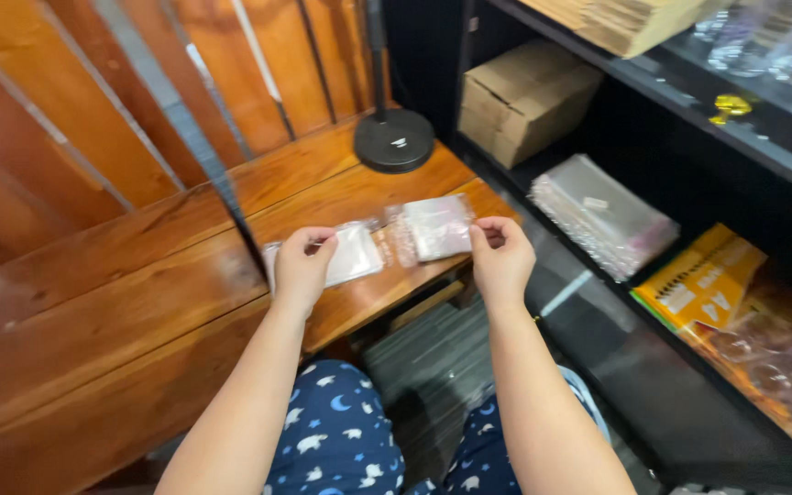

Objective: The person repeatedly picks up stacks of plastic bags from a wooden bench and places them onto a nearby shelf. The task involves moving the bags one at a time from the bench to the shelf.

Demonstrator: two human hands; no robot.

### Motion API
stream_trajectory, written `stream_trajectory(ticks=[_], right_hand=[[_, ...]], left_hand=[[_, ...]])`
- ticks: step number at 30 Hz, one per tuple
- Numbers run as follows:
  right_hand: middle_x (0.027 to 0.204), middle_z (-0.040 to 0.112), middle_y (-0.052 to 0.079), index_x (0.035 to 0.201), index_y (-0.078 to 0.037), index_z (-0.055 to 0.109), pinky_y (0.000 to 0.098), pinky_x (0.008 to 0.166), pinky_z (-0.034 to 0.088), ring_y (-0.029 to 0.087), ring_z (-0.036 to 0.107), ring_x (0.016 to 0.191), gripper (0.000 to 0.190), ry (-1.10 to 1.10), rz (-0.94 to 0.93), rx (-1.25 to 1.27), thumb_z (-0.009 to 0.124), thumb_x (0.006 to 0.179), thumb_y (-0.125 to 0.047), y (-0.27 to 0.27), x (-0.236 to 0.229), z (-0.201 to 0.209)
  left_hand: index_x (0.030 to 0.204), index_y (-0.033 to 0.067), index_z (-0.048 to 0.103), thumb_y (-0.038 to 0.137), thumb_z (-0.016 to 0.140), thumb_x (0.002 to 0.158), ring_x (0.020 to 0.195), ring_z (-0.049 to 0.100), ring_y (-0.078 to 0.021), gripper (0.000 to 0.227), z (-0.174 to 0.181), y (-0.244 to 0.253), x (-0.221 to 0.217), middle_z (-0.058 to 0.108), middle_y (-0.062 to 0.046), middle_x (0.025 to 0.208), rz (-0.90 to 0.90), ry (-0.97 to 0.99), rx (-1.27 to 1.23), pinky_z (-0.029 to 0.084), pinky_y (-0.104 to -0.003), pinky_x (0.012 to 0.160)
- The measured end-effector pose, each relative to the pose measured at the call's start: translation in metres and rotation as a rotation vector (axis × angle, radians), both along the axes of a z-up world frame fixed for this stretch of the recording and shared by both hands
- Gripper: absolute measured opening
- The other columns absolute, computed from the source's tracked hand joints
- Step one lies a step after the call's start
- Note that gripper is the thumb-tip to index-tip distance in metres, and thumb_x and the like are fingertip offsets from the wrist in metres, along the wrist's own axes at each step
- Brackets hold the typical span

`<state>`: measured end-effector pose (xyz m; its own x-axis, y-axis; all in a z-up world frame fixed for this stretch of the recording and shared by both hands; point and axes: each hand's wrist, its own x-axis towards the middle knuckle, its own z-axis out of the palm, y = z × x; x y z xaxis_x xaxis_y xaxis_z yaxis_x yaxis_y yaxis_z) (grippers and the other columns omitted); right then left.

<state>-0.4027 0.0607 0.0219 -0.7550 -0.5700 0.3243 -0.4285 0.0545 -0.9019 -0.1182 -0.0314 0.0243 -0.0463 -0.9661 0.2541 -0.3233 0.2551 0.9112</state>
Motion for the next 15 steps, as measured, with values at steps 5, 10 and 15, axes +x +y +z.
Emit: stream_trajectory(ticks=[5, 10, 15], right_hand=[[0.089, 0.078, -0.001, 0.098, -0.022, 0.079, 0.0274, 0.079, 0.057, 0.012, 0.075, 0.084, 0.015, -0.066, 0.245, 0.177, 0.083, 0.083, -0.020, -0.018, 0.063, -0.016], [0.094, 0.079, -0.006, 0.106, -0.028, 0.079, 0.0290, 0.085, 0.058, 0.013, 0.076, 0.096, 0.028, 0.044, 0.355, 0.389, 0.082, 0.079, -0.031, -0.031, 0.103, -0.038], [0.109, 0.078, 0.007, 0.123, -0.017, 0.075, 0.0329, 0.090, 0.060, 0.020, 0.076, 0.100, 0.045, 0.068, 0.362, 0.444, 0.084, 0.080, -0.025, -0.038, 0.124, -0.046]], left_hand=[[0.102, 0.0204, 0.080, 0.024, 0.080, 0.086, 0.092, 0.071, -0.0148, 0.016, -0.050, 0.007, 0.079, 0.077, 0.001, 0.098, 0.271, -0.069, 0.181, 0.056, -0.029, 0.083], [0.101, 0.0269, 0.081, 0.031, 0.083, 0.082, 0.094, 0.073, -0.0145, 0.019, -0.078, 0.015, 0.117, 0.077, 0.006, 0.097, 0.367, -0.122, 0.313, 0.057, -0.030, 0.084], [0.108, 0.0203, 0.081, 0.028, 0.078, 0.086, 0.089, 0.075, -0.0184, 0.023, -0.065, 0.026, 0.121, 0.078, -0.002, 0.098, 0.346, -0.096, 0.324, 0.059, -0.033, 0.080]])
